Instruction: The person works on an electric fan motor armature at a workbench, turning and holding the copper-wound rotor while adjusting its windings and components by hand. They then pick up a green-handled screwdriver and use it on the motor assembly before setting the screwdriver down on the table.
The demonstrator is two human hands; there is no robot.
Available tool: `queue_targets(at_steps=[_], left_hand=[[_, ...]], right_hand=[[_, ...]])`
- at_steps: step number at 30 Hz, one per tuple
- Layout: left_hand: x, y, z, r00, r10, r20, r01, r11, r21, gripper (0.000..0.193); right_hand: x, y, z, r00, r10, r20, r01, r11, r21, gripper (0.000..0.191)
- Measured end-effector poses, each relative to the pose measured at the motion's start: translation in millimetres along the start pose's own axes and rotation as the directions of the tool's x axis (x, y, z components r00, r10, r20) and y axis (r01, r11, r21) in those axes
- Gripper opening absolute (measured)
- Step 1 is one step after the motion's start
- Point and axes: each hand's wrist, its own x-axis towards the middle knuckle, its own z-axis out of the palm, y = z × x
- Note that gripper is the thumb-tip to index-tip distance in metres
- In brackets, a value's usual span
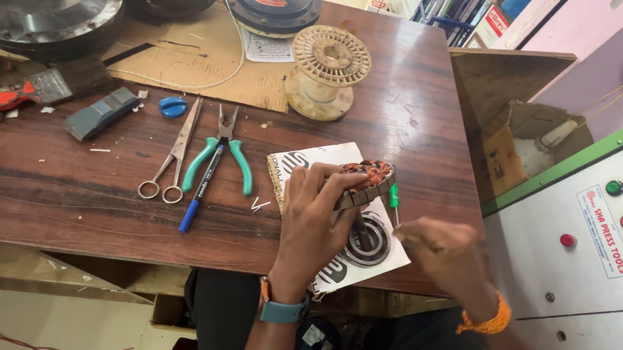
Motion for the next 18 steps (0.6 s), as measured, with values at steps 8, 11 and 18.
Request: queue_targets(at_steps=[8, 11, 18], left_hand=[[-7.0, -10.8, 8.9, 0.997, 0.048, -0.065, -0.049, 0.998, -0.028, 0.051], [-7.8, -10.3, 8.1, 0.997, 0.041, -0.071, -0.042, 0.999, -0.016, 0.051], [-9.2, -11.0, 10.1, 0.996, 0.038, -0.079, -0.038, 0.999, 0.001, 0.05]], right_hand=[[50.2, -24.0, -42.4, 0.982, -0.138, -0.133, 0.134, 0.99, -0.035, 0.009], [67.7, -37.9, -44.0, 0.964, -0.24, -0.118, 0.233, 0.97, -0.073, 0.01], [85.7, -55.1, -41.7, 0.946, -0.313, -0.078, 0.303, 0.946, -0.118, 0.01]])
